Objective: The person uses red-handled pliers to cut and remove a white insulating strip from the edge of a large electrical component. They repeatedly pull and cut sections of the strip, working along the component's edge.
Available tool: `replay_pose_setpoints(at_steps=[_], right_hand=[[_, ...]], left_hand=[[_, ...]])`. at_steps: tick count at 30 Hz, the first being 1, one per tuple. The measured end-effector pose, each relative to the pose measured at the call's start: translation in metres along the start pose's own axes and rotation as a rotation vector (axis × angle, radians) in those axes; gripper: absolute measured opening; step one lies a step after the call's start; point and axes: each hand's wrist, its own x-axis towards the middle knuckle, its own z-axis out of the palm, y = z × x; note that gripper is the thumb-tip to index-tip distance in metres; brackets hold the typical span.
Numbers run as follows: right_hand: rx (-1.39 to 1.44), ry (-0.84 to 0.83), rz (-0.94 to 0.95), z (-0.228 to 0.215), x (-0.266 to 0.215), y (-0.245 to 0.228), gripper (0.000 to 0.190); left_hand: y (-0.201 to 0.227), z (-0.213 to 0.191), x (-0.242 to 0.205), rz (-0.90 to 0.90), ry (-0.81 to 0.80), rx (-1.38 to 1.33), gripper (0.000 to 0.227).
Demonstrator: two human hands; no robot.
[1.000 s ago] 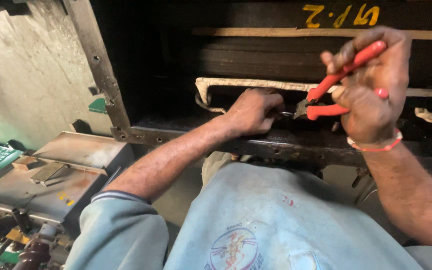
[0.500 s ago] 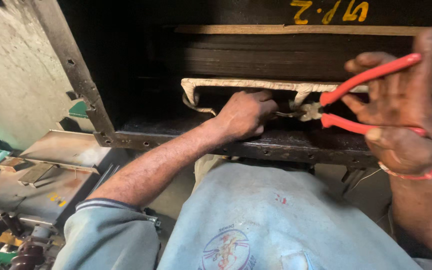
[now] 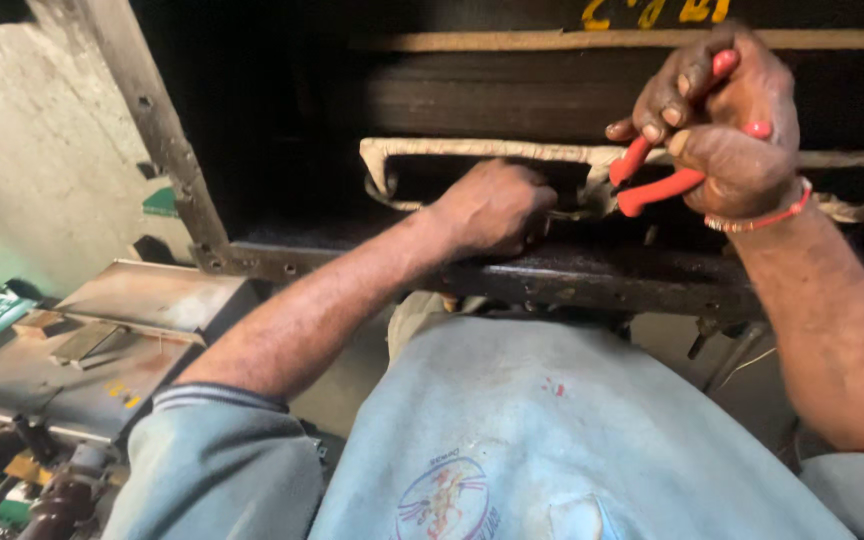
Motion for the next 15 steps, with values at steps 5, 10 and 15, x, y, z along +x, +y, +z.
replay_pose_setpoints(at_steps=[5,10,15], right_hand=[[-0.329,-0.075,-0.187,0.022,-0.027,-0.005,0.034],[-0.43,-0.026,-0.516,0.036,-0.091,0.009,0.026],[-0.504,0.216,-0.672,0.043,-0.111,0.022,0.023]], left_hand=[[-0.001,-0.005,0.022,0.02,-0.289,0.227,0.02],[0.002,-0.004,0.031,0.301,-0.325,0.384,0.027],[-0.017,-0.007,0.053,0.195,-0.163,0.272,0.029]])
